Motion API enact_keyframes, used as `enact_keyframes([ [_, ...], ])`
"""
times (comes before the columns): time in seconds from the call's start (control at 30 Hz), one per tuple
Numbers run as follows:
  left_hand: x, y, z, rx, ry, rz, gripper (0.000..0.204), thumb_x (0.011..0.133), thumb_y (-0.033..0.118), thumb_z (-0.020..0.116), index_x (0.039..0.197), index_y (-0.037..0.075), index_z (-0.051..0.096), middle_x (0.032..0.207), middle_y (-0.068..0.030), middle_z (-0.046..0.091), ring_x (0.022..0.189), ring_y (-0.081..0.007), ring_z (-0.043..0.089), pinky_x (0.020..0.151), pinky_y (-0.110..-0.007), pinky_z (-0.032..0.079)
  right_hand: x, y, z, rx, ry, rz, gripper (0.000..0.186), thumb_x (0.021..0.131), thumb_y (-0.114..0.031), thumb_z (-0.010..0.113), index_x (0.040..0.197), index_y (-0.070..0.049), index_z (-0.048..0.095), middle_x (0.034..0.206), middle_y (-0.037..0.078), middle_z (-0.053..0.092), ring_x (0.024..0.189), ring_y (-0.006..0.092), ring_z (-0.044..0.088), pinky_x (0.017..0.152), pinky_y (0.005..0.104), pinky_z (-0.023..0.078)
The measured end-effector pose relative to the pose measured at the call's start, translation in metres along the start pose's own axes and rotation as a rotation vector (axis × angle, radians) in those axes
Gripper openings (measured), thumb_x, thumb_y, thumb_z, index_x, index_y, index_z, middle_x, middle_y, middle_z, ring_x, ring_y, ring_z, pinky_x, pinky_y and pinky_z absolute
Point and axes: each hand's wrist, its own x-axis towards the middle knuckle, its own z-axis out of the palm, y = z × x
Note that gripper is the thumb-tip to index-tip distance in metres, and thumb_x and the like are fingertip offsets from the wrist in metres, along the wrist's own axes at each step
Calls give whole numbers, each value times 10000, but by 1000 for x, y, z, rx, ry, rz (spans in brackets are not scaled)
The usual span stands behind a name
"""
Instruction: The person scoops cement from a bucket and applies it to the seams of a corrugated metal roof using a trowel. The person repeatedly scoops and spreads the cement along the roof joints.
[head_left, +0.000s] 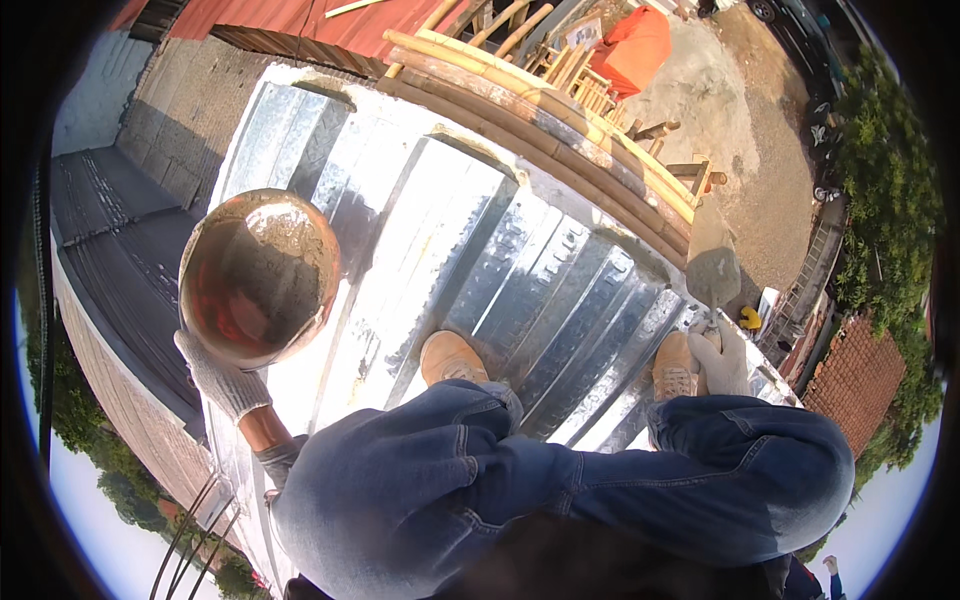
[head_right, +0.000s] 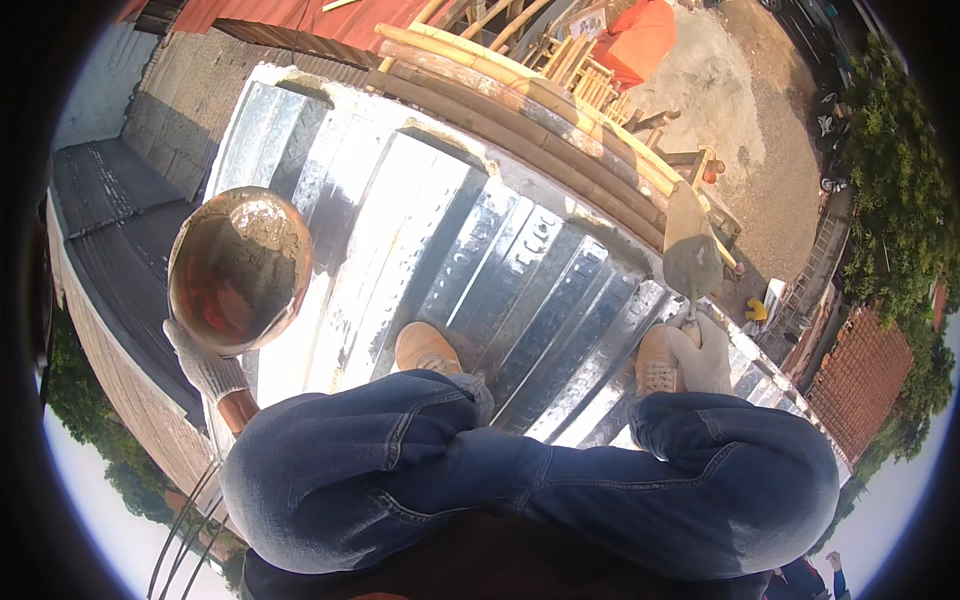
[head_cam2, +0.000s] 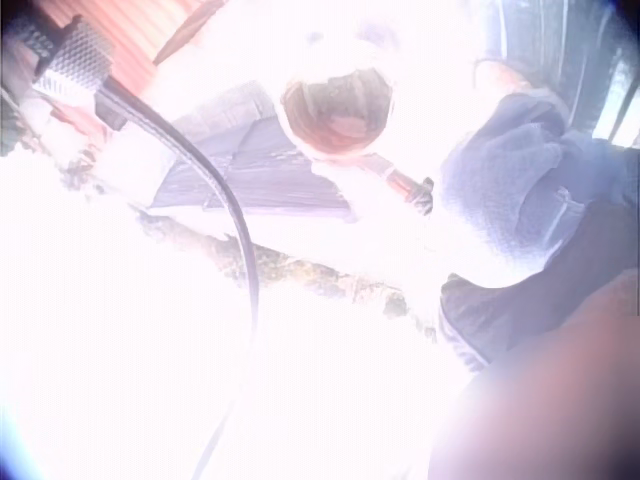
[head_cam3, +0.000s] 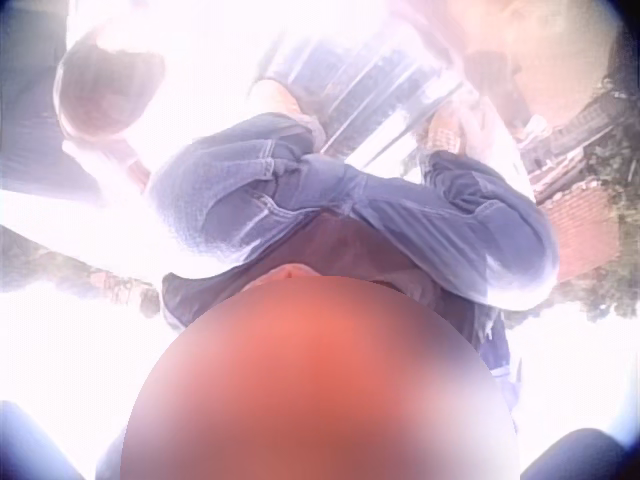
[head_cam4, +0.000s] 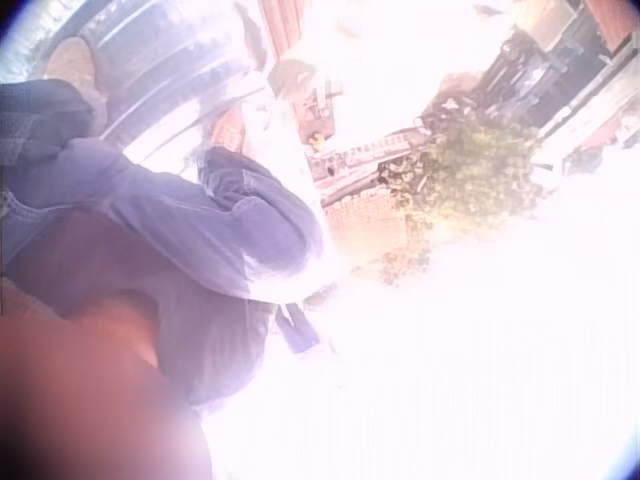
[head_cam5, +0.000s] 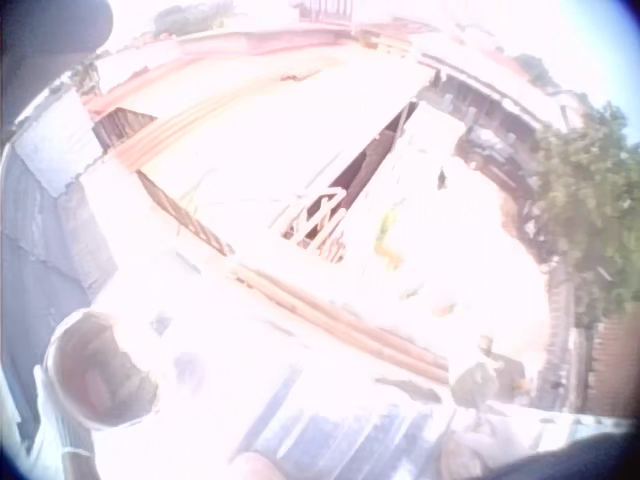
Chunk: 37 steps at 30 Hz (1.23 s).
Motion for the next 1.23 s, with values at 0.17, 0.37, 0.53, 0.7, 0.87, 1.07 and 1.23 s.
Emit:
enact_keyframes([
  [0.17,49,-53,-59,-55,-77,48,512,1209,397,563,1497,-19,644,1421,-114,717,1258,-226,706,1127,-377,570,-24,-38,-7,-111,114,-42,223,914,-192,783,1015,-8,708,782,15,657,649,114,581,627,321,474],
  [0.37,47,-72,-51,15,-101,57,298,1179,316,665,1178,48,793,1054,-21,777,922,-105,709,834,-302,601,-38,-104,70,-136,3,-255,312,919,-264,843,1068,-14,730,882,44,720,749,120,670,676,302,518],
  [0.53,67,-60,-57,165,-120,33,311,1161,325,693,1054,46,778,939,23,709,851,-59,610,760,-276,530,-20,-214,149,-91,-115,-563,294,977,-195,844,1180,-13,735,916,28,716,782,91,660,690,284,532],
  [0.7,69,-42,-52,332,-105,112,376,1138,359,715,1148,-9,792,1016,-15,746,922,-101,638,825,-313,549,0,-257,236,-65,-272,-659,277,998,-156,799,1221,-6,734,922,29,717,767,85,647,707,272,532],
  [0.87,36,-39,-59,385,-44,87,417,1107,379,755,1194,-27,795,1066,-38,773,949,-112,659,864,-307,544,4,-277,285,20,-517,-507,304,1001,-230,796,1220,-29,734,941,52,730,787,139,700,730,302,552],
  [1.07,-2,-58,-33,378,47,142,360,998,262,903,790,120,647,779,100,553,738,-35,455,655,-249,381,64,-251,311,101,-465,-569,334,1047,-210,813,1276,21,735,1058,81,770,858,119,703,761,294,571],
  [1.23,-15,-37,-31,514,143,169,403,961,378,905,864,27,734,776,38,638,748,-69,531,677,-284,470,80,-235,350,371,-699,-357,284,1079,-126,776,1324,-3,700,1021,32,733,784,68,639,674,228,517],
])
